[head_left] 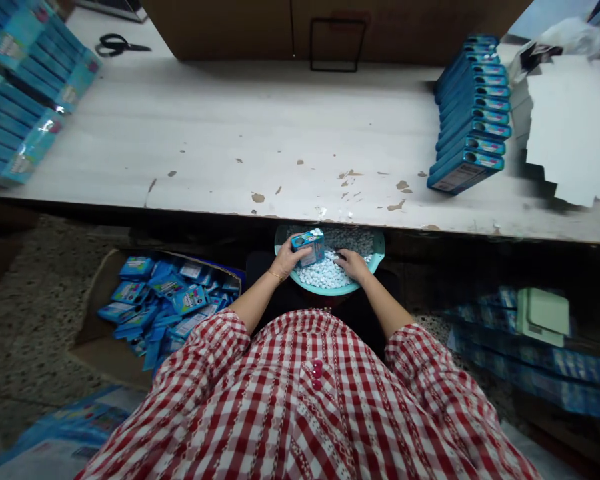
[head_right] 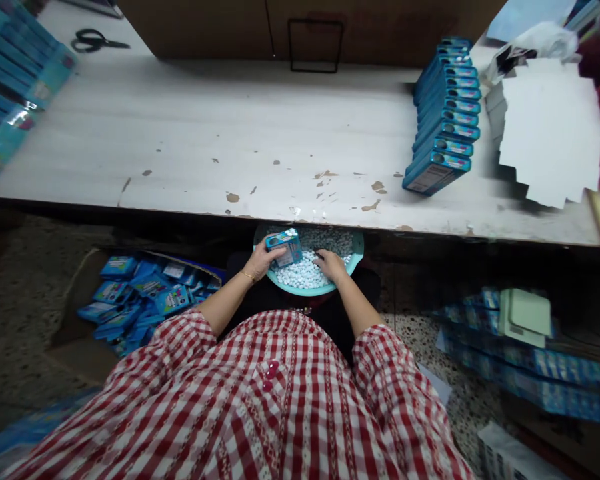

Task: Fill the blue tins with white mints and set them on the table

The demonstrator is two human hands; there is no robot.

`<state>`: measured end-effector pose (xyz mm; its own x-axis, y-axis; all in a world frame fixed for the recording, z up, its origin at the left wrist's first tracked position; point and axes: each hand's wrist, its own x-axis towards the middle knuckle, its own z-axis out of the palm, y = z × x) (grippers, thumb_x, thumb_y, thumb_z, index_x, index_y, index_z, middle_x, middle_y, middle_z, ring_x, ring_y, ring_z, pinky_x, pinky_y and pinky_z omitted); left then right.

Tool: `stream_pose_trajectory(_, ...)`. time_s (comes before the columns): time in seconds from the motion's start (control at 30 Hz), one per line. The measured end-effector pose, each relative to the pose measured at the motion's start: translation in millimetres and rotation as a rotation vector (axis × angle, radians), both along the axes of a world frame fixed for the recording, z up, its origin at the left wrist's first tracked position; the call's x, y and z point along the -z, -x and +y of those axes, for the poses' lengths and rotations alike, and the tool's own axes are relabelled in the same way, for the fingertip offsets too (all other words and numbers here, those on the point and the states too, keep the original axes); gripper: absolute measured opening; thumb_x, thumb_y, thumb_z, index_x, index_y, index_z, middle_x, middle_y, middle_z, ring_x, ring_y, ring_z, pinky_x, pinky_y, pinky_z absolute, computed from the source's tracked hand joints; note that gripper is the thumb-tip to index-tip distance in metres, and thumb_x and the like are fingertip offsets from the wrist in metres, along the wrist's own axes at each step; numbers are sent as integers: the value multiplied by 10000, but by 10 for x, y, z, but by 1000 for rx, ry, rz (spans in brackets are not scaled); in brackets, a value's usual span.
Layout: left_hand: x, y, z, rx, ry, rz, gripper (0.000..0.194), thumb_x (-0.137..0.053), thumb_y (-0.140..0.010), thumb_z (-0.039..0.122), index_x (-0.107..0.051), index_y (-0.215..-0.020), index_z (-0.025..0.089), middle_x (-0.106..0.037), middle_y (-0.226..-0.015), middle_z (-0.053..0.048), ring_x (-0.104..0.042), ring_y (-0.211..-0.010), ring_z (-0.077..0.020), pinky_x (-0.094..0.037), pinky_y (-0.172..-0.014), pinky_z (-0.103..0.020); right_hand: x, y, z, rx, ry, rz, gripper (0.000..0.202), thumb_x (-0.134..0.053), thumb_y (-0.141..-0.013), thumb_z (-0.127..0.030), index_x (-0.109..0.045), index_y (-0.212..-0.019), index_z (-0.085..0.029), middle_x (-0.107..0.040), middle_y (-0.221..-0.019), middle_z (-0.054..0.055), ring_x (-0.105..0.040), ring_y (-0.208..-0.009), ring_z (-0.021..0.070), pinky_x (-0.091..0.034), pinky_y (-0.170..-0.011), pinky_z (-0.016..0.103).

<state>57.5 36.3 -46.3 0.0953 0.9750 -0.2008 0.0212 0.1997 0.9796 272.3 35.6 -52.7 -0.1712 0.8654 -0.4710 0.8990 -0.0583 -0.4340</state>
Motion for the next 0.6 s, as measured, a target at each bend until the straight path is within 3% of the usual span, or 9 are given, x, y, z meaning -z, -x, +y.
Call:
stream_pose_trajectory(0.13,-178,227,-65,-68,-80,61,494,-707,-654,384,-569,-1078,170,-654,-1006,-45,-612,-926,-181,-478,-892,-323,-67,-236,-10,8,-26,173,424,-543,-833,-248,-566,-1243,-141,-661,-1125,77,-604,-991,163,-452,-863,265)
stream_pose_trajectory(0.23,-269,330,-73,-109,-141,159,482,-715,-643,367,-582,-1058,161,-658,-979,-45,-609,-899,-179,-482,-871,-312,-266,-389,-17,42,-62,361,414,-566,-792,-221,-597,-1183,-90,-675,-1071,96,-611,-954,182,-456,-864,292)
stream_pose_trajectory(0.43,-255,176,-59,6,-270,320,423,-675,-683,315,-596,-1062,143,-663,-987,-56,-620,-886,-176,-475,-850,-288,-951,-541,3,-28,-122,417,386,-565,-796,-294,-628,-1146,-144,-682,-1070,72,-614,-969,206,-458,-875,333)
stream_pose_trajectory(0.6,-219,-21,-46,107,-292,415,419,-644,-700,225,-589,-1111,162,-666,-1037,-58,-633,-938,-196,-478,-858,-292,-1485,-304,70,-232,-116,126,349,-542,-828,-293,-645,-1154,-221,-670,-1133,44,-604,-1037,207,-444,-898,311)
